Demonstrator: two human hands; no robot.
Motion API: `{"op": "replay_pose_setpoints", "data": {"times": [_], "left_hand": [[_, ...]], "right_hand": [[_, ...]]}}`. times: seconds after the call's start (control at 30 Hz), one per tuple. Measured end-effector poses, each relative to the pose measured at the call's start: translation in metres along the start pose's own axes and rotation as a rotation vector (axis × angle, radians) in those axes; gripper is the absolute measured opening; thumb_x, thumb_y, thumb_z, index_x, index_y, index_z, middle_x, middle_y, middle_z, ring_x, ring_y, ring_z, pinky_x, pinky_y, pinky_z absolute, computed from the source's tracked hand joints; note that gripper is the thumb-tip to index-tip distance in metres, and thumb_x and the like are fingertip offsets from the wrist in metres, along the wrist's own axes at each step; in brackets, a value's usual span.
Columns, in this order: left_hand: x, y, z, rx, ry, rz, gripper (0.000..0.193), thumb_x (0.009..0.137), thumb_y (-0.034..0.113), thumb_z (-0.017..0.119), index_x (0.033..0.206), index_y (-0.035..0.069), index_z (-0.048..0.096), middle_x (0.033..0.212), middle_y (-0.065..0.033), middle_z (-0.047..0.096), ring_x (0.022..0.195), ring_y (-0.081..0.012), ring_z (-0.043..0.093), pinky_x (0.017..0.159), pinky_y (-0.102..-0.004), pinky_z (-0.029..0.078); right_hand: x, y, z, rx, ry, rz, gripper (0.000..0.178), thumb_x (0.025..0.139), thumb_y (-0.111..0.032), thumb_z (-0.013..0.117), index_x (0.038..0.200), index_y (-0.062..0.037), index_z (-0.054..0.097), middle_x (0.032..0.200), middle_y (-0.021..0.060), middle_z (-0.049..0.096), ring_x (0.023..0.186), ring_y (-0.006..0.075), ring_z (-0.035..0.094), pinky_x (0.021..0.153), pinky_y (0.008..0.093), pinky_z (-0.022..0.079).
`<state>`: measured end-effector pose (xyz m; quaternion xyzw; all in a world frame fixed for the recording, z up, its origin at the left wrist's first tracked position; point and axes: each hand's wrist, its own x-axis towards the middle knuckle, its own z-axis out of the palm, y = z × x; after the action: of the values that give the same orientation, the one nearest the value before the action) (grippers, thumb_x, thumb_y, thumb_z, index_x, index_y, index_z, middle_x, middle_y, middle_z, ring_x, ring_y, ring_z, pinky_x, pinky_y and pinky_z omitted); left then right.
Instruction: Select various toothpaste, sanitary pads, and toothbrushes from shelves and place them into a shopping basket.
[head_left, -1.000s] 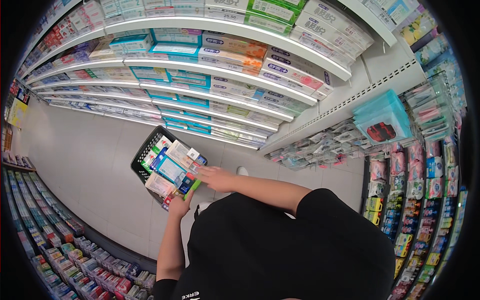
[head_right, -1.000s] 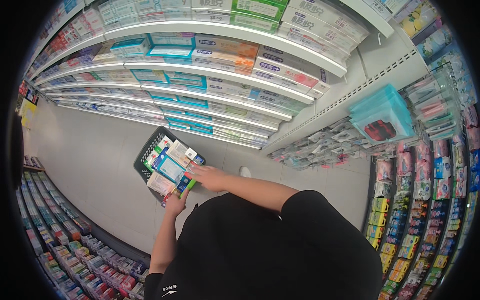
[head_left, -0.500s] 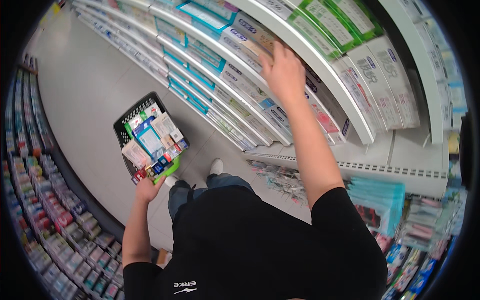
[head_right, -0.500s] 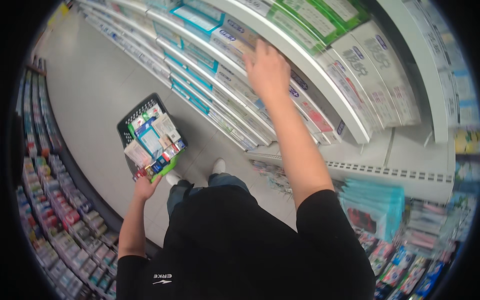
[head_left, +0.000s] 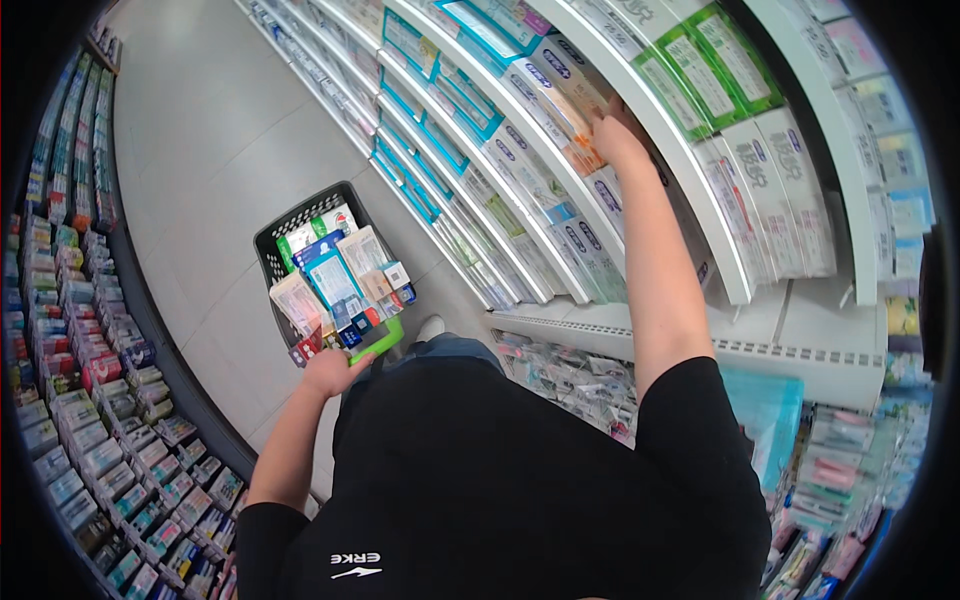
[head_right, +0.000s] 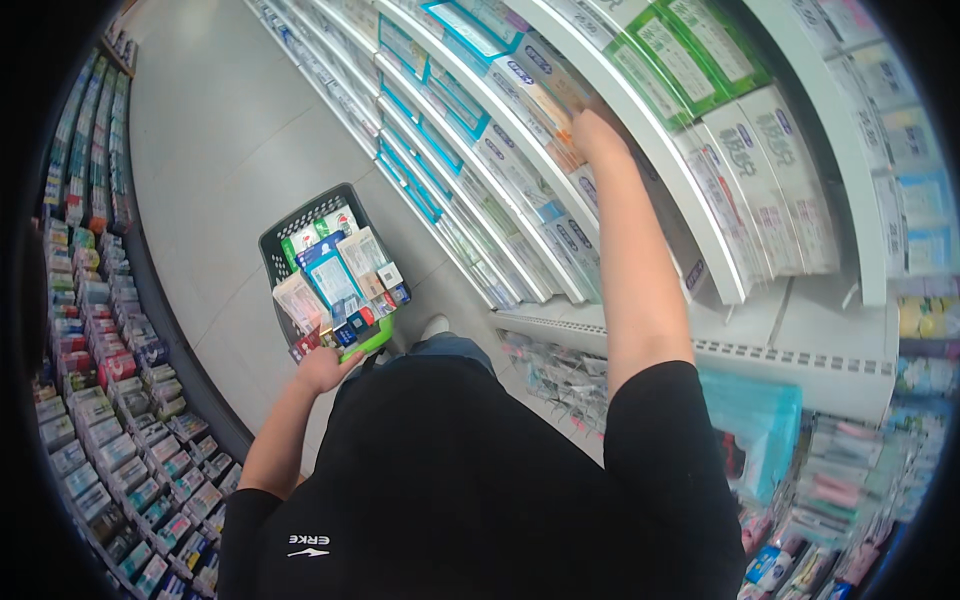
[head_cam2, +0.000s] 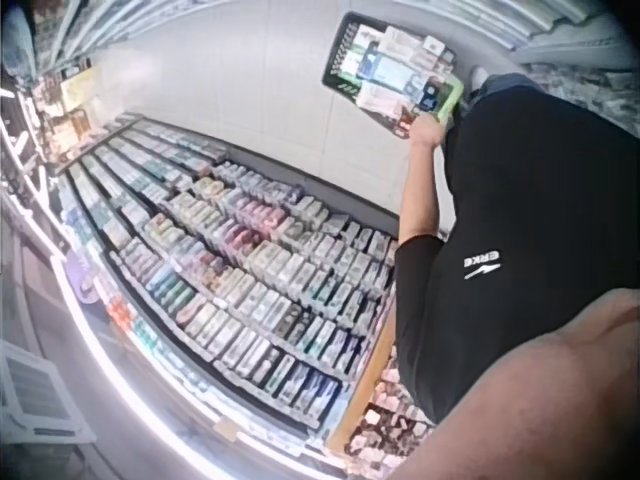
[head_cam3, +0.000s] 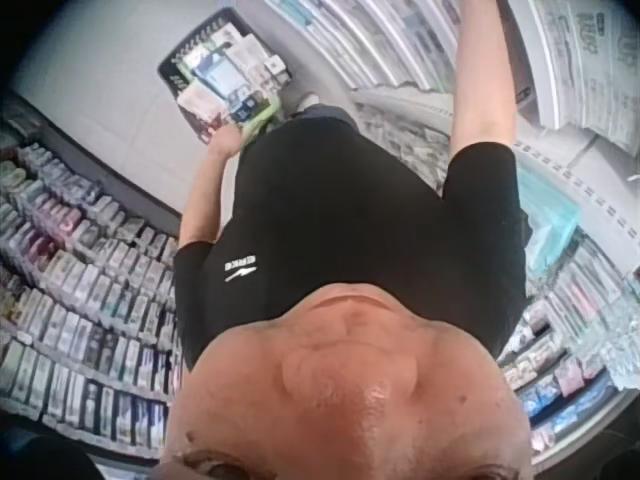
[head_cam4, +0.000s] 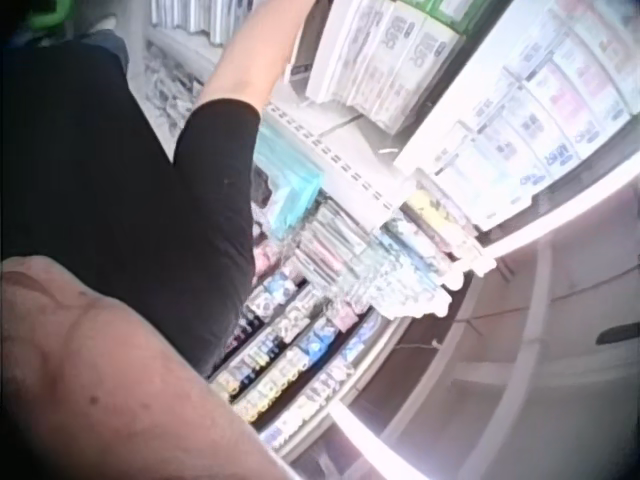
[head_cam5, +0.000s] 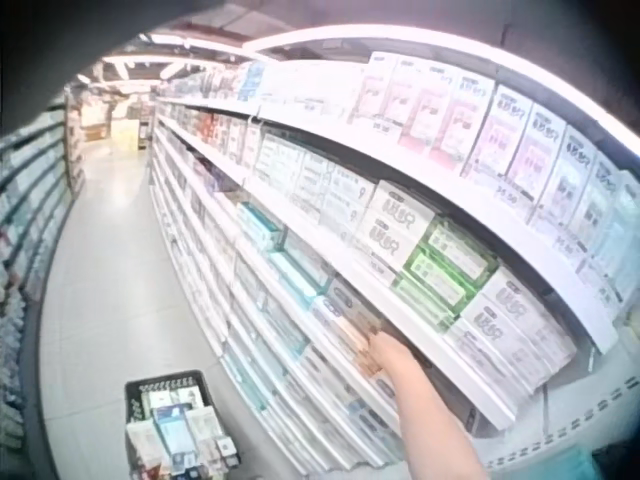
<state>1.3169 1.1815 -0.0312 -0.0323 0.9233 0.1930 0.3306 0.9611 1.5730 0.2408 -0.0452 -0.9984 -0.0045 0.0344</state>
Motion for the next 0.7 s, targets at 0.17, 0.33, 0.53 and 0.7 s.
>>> {"op": "replay_pose_setpoints", "data": {"times": [0.17, 0.33, 0.53, 0.7], "left_hand": [[-0.020, -0.001, 0.030, -0.010, 0.096, 0.082, 0.080, 0.093, 0.075, 0.044, 0.084, 0.002, 0.076, 0.079, -0.0248, 0.071, 0.082, -0.0406, 0.072, 0.078, -0.0502, 0.057], [-0.010, 0.005, 0.032, -0.077, 0.138, 0.123, 0.080, 0.092, 0.075, 0.046, 0.084, 0.001, 0.076, 0.079, -0.0247, 0.071, 0.083, -0.0401, 0.072, 0.077, -0.0504, 0.057], [-0.002, 0.004, 0.028, -0.109, 0.123, 0.174, 0.078, 0.094, 0.071, 0.046, 0.084, -0.001, 0.075, 0.082, -0.0256, 0.071, 0.084, -0.0406, 0.071, 0.078, -0.0505, 0.056], [-0.002, -0.002, 0.030, -0.128, 0.127, 0.190, 0.078, 0.094, 0.071, 0.046, 0.084, -0.001, 0.075, 0.082, -0.0265, 0.071, 0.084, -0.0410, 0.071, 0.079, -0.0508, 0.056]], "right_hand": [[-0.080, 0.031, 0.000, 0.113, 0.224, 0.070, 0.050, 0.101, -0.046, 0.054, 0.119, -0.0005, 0.066, 0.111, 0.0249, 0.071, 0.105, 0.0423, 0.069, 0.092, 0.0520, 0.053], [-0.133, 0.103, 0.010, -0.089, 0.322, 0.200, 0.058, 0.090, -0.051, 0.069, 0.118, -0.0007, 0.065, 0.110, 0.0229, 0.072, 0.103, 0.0394, 0.070, 0.089, 0.0500, 0.055], [-0.142, 0.143, 0.007, 0.014, 0.164, 0.169, 0.079, 0.084, -0.046, 0.078, 0.140, 0.0015, 0.050, 0.120, 0.0240, 0.070, 0.114, 0.0395, 0.067, 0.099, 0.0456, 0.051], [-0.141, 0.156, 0.017, 0.080, 0.273, 0.116, 0.073, 0.079, -0.040, 0.084, 0.131, 0.0015, 0.052, 0.119, 0.0245, 0.067, 0.108, 0.0395, 0.066, 0.097, 0.0446, 0.049]]}}
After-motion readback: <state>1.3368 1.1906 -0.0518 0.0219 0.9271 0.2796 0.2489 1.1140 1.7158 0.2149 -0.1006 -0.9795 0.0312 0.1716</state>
